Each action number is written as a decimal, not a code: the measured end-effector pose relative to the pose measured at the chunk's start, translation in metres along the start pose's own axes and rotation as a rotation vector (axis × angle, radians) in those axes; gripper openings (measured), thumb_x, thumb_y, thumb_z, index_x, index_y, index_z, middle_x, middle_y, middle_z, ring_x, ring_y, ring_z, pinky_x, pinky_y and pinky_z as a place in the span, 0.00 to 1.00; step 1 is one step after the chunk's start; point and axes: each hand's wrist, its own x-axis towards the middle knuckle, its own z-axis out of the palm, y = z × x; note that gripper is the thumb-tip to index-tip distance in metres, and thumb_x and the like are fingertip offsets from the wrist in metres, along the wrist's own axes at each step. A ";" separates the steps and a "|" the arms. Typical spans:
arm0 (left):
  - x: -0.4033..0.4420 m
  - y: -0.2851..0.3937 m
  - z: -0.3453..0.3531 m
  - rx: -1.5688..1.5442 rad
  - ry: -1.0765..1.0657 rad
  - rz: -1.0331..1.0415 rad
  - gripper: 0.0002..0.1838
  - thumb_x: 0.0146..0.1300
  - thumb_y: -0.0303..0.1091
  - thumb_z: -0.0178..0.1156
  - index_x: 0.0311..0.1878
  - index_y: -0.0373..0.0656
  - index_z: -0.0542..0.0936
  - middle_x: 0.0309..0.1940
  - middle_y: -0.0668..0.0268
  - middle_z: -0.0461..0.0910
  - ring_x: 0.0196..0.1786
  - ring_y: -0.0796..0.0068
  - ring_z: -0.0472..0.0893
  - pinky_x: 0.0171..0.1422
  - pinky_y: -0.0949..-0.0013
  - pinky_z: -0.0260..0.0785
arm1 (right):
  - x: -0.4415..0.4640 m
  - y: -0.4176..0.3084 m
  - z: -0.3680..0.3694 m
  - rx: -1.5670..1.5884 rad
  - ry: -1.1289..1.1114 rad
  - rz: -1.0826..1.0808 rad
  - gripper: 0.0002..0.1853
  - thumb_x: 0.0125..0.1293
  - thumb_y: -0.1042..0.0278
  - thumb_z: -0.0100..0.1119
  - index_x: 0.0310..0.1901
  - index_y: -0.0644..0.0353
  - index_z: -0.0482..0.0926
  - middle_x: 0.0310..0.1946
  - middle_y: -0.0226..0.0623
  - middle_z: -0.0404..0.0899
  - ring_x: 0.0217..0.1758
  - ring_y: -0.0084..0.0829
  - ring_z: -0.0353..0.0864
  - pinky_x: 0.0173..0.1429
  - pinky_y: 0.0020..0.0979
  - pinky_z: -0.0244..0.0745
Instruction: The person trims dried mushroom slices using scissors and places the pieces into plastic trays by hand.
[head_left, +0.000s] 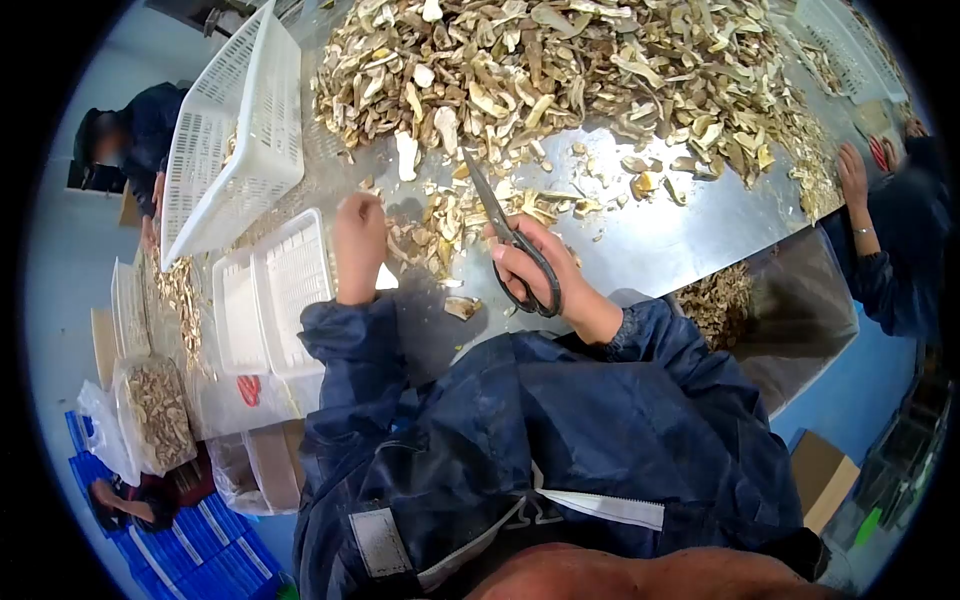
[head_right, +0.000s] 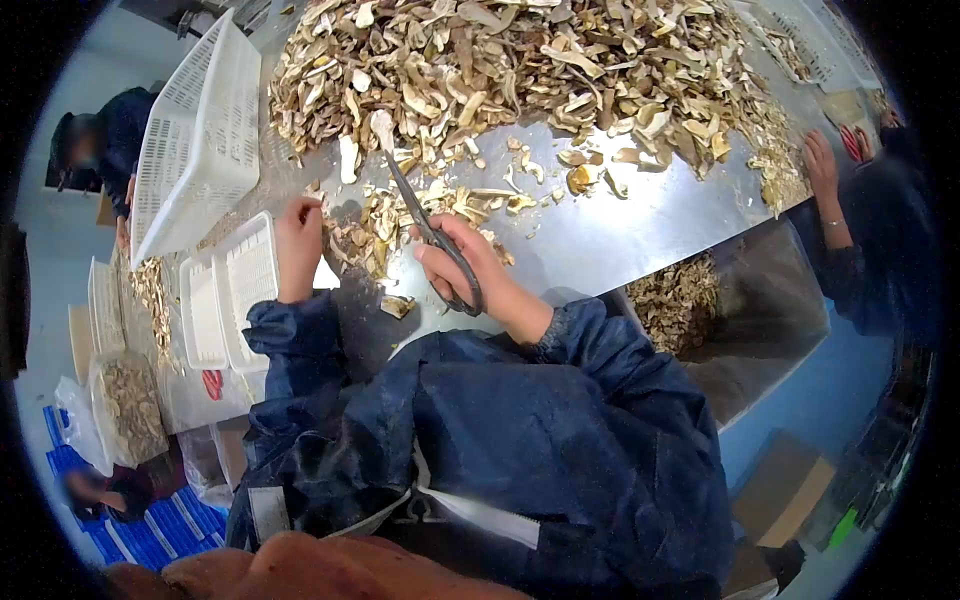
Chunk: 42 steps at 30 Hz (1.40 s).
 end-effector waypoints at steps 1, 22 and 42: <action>0.008 -0.006 0.003 0.009 0.068 0.083 0.12 0.66 0.31 0.62 0.47 0.33 0.80 0.34 0.53 0.82 0.38 0.58 0.82 0.45 0.60 0.73 | 0.000 0.000 0.002 -0.015 0.004 0.011 0.16 0.76 0.66 0.56 0.60 0.64 0.73 0.24 0.26 0.72 0.19 0.16 0.66 0.24 0.21 0.60; 0.039 0.003 -0.008 -1.135 -0.229 -0.555 0.11 0.69 0.34 0.60 0.50 0.40 0.78 0.36 0.64 0.80 0.38 0.67 0.82 0.38 0.66 0.75 | 0.001 -0.002 0.006 -0.030 0.022 0.003 0.16 0.75 0.66 0.59 0.58 0.64 0.73 0.21 0.25 0.70 0.18 0.16 0.65 0.24 0.22 0.58; -0.003 0.056 -0.008 -0.827 -0.259 -0.313 0.10 0.65 0.31 0.68 0.42 0.40 0.76 0.29 0.63 0.81 0.24 0.79 0.82 0.22 0.75 0.70 | 0.004 0.007 0.015 -0.097 0.079 -0.029 0.17 0.76 0.68 0.52 0.61 0.70 0.70 0.20 0.29 0.70 0.17 0.18 0.63 0.22 0.21 0.57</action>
